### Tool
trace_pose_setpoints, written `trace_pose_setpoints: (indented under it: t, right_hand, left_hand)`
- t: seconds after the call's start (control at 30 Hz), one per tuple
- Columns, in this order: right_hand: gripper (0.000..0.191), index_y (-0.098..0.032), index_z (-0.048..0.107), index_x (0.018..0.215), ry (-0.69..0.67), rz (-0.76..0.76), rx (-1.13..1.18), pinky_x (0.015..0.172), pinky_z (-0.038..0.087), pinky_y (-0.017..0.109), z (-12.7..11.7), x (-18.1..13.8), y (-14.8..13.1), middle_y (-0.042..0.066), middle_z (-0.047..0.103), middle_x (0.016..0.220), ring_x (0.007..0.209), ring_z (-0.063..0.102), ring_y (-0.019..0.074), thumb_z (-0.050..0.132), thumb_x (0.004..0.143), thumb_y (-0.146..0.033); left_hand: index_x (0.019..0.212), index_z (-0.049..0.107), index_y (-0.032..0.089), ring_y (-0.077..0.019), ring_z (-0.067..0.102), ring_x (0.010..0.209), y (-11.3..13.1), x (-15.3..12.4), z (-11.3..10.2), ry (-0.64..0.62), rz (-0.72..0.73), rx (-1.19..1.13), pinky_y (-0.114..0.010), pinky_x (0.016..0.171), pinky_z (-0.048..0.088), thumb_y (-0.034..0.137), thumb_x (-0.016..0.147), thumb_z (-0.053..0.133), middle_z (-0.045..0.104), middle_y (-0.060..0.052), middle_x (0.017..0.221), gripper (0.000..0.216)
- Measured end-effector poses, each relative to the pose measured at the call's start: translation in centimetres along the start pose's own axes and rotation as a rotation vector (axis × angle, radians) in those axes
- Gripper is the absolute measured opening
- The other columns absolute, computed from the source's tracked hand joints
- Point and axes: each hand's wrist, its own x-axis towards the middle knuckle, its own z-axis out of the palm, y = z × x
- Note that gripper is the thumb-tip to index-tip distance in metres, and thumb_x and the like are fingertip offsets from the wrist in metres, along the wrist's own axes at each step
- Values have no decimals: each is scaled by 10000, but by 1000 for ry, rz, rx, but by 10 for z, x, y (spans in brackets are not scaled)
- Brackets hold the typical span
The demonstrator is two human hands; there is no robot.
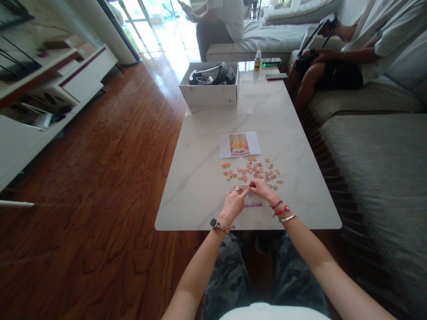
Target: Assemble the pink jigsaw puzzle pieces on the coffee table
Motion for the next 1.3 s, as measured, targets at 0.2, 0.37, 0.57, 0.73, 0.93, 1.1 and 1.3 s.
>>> trace_pose_setpoints:
  t: [0.2, 0.37, 0.57, 0.73, 0.93, 1.1, 1.3]
  right_hand:
    - [133, -144, 657, 727, -8, 5, 7, 606, 403, 208, 0, 1, 0, 57, 676, 736, 674, 587, 135, 537, 680, -112]
    - [113, -136, 656, 719, -13, -2, 9, 585, 395, 204, 1, 2, 1, 58, 675, 715, 653, 584, 132, 549, 684, -134]
    - [82, -144, 656, 695, -12, -5, -3, 579, 395, 205, 1, 5, 2, 42, 670, 678, 630, 577, 127, 577, 674, -148]
    - [85, -140, 657, 699, -11, -4, -8, 582, 402, 211, 1, 6, 2, 51, 670, 692, 644, 584, 136, 574, 680, -150]
    - [72, -139, 653, 688, -31, -1, 1, 557, 394, 198, 0, 7, 1, 37, 653, 628, 602, 571, 122, 586, 668, -152]
    - [62, -141, 633, 634, -54, 4, 19, 507, 370, 191, -3, 8, 0, 16, 608, 548, 539, 536, 107, 580, 665, -146]
    - [59, -148, 611, 727, -61, -42, 54, 575, 386, 208, -3, -4, 1, 13, 597, 662, 618, 525, 112, 595, 684, -186]
  left_hand:
    - [1187, 469, 312, -186, 452, 1038, 1, 0, -3, -37, 6, -10, -312, 814, 373, 106, 788, 413, 434, -83, 1205, 453]
    - [1201, 451, 322, -180, 489, 977, 0, 1, -4, -39, -18, 14, -312, 788, 379, 107, 803, 376, 457, -80, 1180, 458]
    - [1205, 432, 277, -156, 534, 892, 0, 5, -7, -53, -55, 45, -294, 788, 382, 95, 799, 375, 507, -77, 1102, 449]
    - [1150, 449, 204, -163, 552, 882, 0, 8, -10, -51, -95, 72, -292, 775, 393, 113, 819, 355, 536, -89, 1034, 356]
    - [1110, 467, 209, -157, 555, 889, 0, 5, -10, -81, -55, 62, -290, 776, 402, 112, 817, 375, 506, -89, 1087, 322]
    - [1129, 437, 201, -170, 543, 931, -5, 0, -7, -69, -4, 78, -294, 762, 412, 96, 811, 375, 481, -93, 1131, 340]
    - [1109, 440, 179, -178, 542, 927, -4, 1, -6, -89, -18, 108, -301, 762, 414, 95, 819, 357, 489, -103, 1110, 313]
